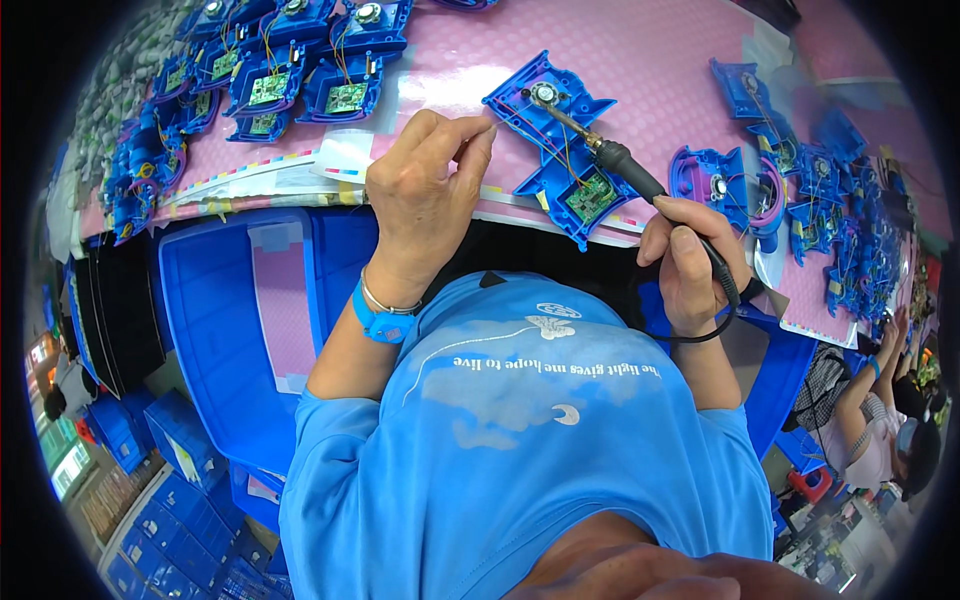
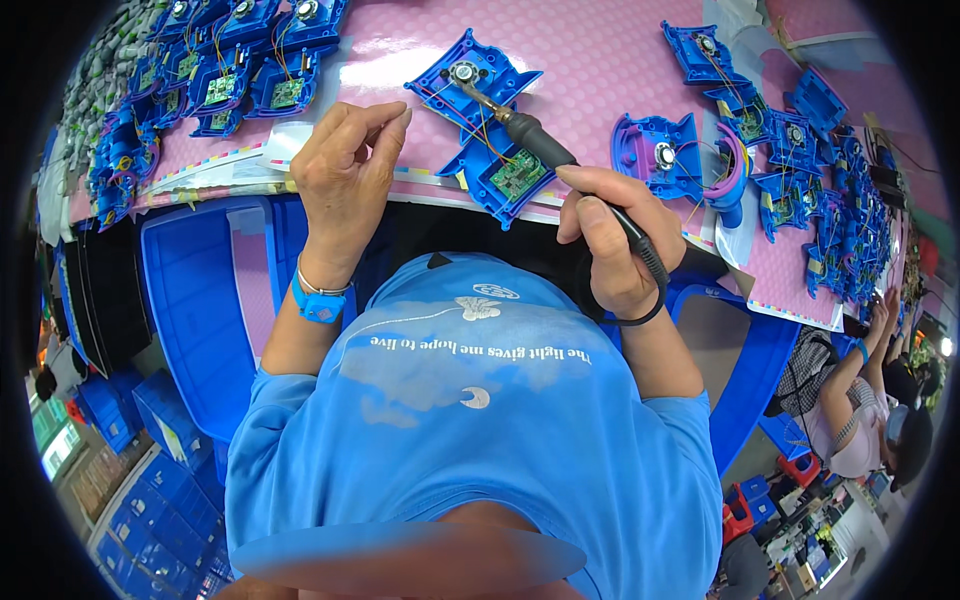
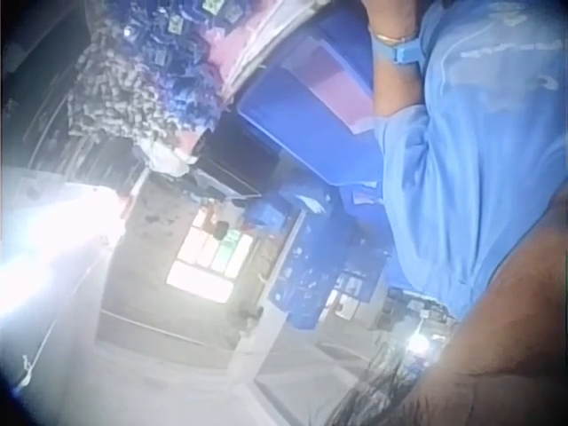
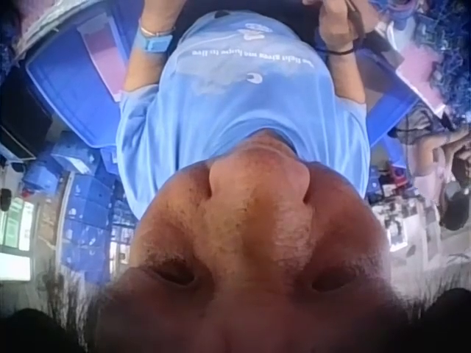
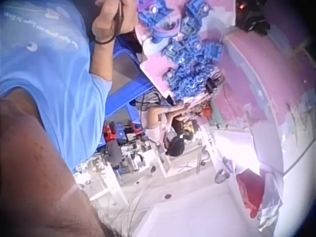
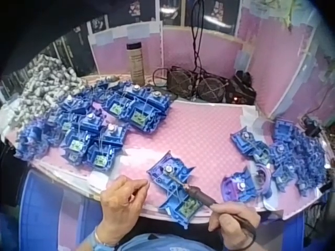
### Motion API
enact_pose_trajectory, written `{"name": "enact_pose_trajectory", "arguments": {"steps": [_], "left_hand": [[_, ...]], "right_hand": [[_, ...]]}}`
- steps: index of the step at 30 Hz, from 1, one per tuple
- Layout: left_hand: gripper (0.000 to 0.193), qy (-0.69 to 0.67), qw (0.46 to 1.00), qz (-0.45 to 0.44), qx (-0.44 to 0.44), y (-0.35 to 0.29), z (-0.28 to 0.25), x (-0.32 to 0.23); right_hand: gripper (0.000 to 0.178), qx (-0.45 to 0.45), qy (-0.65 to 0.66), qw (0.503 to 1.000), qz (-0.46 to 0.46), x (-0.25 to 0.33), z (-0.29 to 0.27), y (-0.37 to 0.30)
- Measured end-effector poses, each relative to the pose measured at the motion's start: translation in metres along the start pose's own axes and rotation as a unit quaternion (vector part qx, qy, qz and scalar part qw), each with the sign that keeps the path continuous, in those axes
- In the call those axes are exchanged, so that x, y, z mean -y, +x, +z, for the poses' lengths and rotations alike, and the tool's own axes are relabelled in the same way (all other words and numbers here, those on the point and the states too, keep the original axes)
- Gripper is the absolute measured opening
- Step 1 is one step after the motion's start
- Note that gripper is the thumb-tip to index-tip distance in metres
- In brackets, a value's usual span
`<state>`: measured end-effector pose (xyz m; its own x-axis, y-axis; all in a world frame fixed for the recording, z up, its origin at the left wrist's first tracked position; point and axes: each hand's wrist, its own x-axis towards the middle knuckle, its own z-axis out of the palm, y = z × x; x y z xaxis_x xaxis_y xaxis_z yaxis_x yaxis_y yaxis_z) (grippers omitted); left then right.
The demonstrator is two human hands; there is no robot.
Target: Soldering electronic circuit boards and assembling them into blue plastic housings on a factory assembly line.
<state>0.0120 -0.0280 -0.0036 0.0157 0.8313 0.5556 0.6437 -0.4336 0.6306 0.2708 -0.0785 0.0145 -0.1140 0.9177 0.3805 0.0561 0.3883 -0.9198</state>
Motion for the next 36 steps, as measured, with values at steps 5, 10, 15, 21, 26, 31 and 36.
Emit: {"name": "enact_pose_trajectory", "arguments": {"steps": [5,10,15,21,26,31,36], "left_hand": [[0.011,-0.001,1.0,0.005,0.008,0.0,0.002,0.001],[0.011,-0.004,1.0,0.006,0.005,0.0,0.002,0.002],[0.009,-0.011,1.0,0.001,-0.003,0.001,0.004,0.003],[0.011,0.005,1.0,0.005,0.004,0.002,0.004,0.005],[0.011,0.001,1.0,-0.005,0.014,0.001,0.003,0.005],[0.011,0.004,1.0,0.005,0.007,0.002,0.003,0.006],[0.011,-0.002,1.0,0.002,0.006,0.003,0.004,0.007]], "right_hand": [[0.031,0.009,-0.016,1.0,0.007,0.0,-0.001,0.003],[0.031,0.007,-0.026,0.999,0.018,0.001,-0.001,0.004],[0.03,0.021,-0.037,0.999,0.02,0.003,-0.003,0.007],[0.028,0.038,-0.094,0.995,-0.018,0.015,0.0,0.015],[0.023,0.061,-0.166,0.981,-0.083,0.021,0.002,0.026],[0.022,0.096,-0.223,0.949,-0.2,0.02,0.006,0.034],[0.023,0.074,-0.203,0.971,-0.102,0.029,0.003,0.027]]}}
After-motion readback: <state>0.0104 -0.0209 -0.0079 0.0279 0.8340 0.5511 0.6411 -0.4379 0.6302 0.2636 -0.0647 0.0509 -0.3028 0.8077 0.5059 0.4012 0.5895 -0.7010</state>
